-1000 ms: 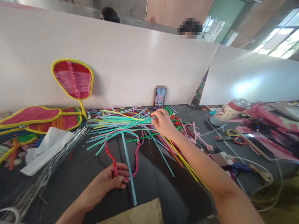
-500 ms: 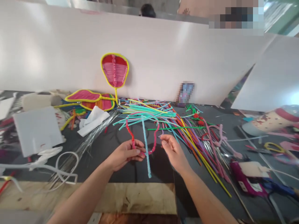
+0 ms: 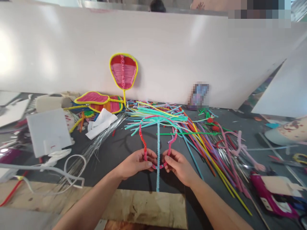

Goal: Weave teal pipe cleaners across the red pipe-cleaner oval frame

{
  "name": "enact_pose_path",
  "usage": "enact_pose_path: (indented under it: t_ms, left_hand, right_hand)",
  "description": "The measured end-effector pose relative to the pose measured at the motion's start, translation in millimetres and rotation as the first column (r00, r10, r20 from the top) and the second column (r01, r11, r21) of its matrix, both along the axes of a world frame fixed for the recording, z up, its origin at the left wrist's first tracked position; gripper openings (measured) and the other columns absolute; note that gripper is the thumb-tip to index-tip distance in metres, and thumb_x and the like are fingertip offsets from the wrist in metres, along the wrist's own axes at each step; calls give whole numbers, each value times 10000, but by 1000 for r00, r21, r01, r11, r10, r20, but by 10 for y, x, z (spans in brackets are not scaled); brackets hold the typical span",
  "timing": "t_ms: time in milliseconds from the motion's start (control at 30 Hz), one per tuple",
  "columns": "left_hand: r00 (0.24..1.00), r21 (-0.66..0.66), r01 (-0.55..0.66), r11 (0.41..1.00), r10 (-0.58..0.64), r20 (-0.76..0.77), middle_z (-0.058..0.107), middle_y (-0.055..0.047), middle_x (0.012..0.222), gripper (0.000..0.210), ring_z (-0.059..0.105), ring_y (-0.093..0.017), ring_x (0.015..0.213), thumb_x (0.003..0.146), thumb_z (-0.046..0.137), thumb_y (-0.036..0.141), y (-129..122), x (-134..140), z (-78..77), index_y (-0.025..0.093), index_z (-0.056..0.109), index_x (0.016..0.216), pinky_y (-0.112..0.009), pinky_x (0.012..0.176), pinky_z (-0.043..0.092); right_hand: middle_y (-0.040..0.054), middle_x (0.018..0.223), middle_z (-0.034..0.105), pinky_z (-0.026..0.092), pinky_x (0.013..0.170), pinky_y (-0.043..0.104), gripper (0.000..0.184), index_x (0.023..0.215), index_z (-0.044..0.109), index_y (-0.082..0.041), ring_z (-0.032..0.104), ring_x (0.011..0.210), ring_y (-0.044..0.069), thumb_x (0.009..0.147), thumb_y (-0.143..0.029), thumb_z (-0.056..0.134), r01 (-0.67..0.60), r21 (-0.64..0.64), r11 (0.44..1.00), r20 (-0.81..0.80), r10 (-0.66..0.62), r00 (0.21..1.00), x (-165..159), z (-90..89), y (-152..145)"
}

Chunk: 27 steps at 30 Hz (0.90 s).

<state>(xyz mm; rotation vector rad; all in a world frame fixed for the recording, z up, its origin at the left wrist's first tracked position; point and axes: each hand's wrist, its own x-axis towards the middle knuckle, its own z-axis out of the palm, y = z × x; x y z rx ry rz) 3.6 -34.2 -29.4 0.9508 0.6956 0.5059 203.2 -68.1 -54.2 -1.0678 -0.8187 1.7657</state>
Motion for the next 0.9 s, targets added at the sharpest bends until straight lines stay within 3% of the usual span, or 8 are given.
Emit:
enact_pose_path:
  t_ms: [267, 333, 400, 467, 567, 667, 767, 900]
  left_hand:
    - [997, -72, -14, 997, 19, 70, 673, -80, 874, 373, 646, -163, 748, 732, 701, 246, -45, 0, -47, 165, 504, 1039, -290, 672, 517]
    - [996, -95, 25, 995, -17, 82, 677, -85, 871, 394, 648, -171, 740, 718, 711, 238, -65, 9, -55, 170, 501, 1045, -303, 660, 525]
    - [994, -120, 80, 990, -71, 82, 677, -90, 875, 417, 643, -164, 721, 701, 724, 234, -92, 34, -66, 167, 502, 1048, -300, 649, 525]
    - [991, -141, 126, 982, -117, 70, 669, -71, 843, 427, 629, -143, 687, 683, 738, 234, -128, 73, -86, 165, 513, 1039, -288, 642, 520]
    - [981, -174, 192, 966, -188, 43, 629, -17, 789, 435, 594, -102, 635, 660, 755, 234, -192, 132, -116, 171, 539, 1032, -262, 640, 503]
    - [952, -184, 307, 934, -302, 53, 608, -7, 818, 475, 577, -86, 652, 655, 763, 247, -228, 155, -121, 184, 556, 1079, -230, 647, 467]
    - [911, -135, 411, 902, -402, 89, 610, -49, 984, 629, 588, -140, 855, 587, 811, 235, -193, 113, -105, 206, 543, 1155, -258, 752, 447]
    - [969, -113, 241, 964, -234, 75, 544, -108, 1204, 881, 525, -234, 1098, 499, 857, 237, -56, -29, -89, 236, 440, 1275, -388, 939, 385]
  right_hand:
    - [3, 604, 570, 439, 487, 233, 373, 804, 609, -150, 530, 523, 105, 768, -521, 605, -176, 59, 983, 270, 154, 950, 255, 76, 57]
    - [2, 600, 563, 413, 457, 213, 382, 783, 619, -160, 511, 509, 95, 780, -540, 581, 53, 133, 990, 293, -90, 952, 435, 90, 144]
    - [9, 697, 598, 446, 513, 219, 346, 845, 634, -193, 536, 577, 99, 762, -529, 612, 328, 216, 920, 198, -370, 908, 594, 91, 231]
    - [34, 843, 635, 486, 625, 256, 350, 905, 648, -219, 582, 722, 133, 745, -530, 629, 446, 250, 860, 121, -484, 867, 700, 88, 289]
    - [64, 958, 653, 486, 712, 305, 389, 984, 657, -229, 593, 849, 182, 772, -547, 585, 377, 268, 887, 187, -432, 883, 754, 86, 297]
    - [62, 874, 668, 468, 663, 296, 357, 986, 661, -203, 587, 722, 158, 784, -490, 601, 225, 278, 934, 331, -313, 890, 725, 98, 249]
    - [37, 740, 647, 416, 554, 257, 306, 958, 657, -174, 518, 575, 113, 780, -421, 629, 120, 264, 957, 368, -215, 905, 659, 110, 210]
    - [13, 664, 605, 365, 513, 237, 261, 895, 652, -160, 482, 541, 96, 779, -393, 633, 69, 193, 979, 289, -124, 949, 555, 86, 199]
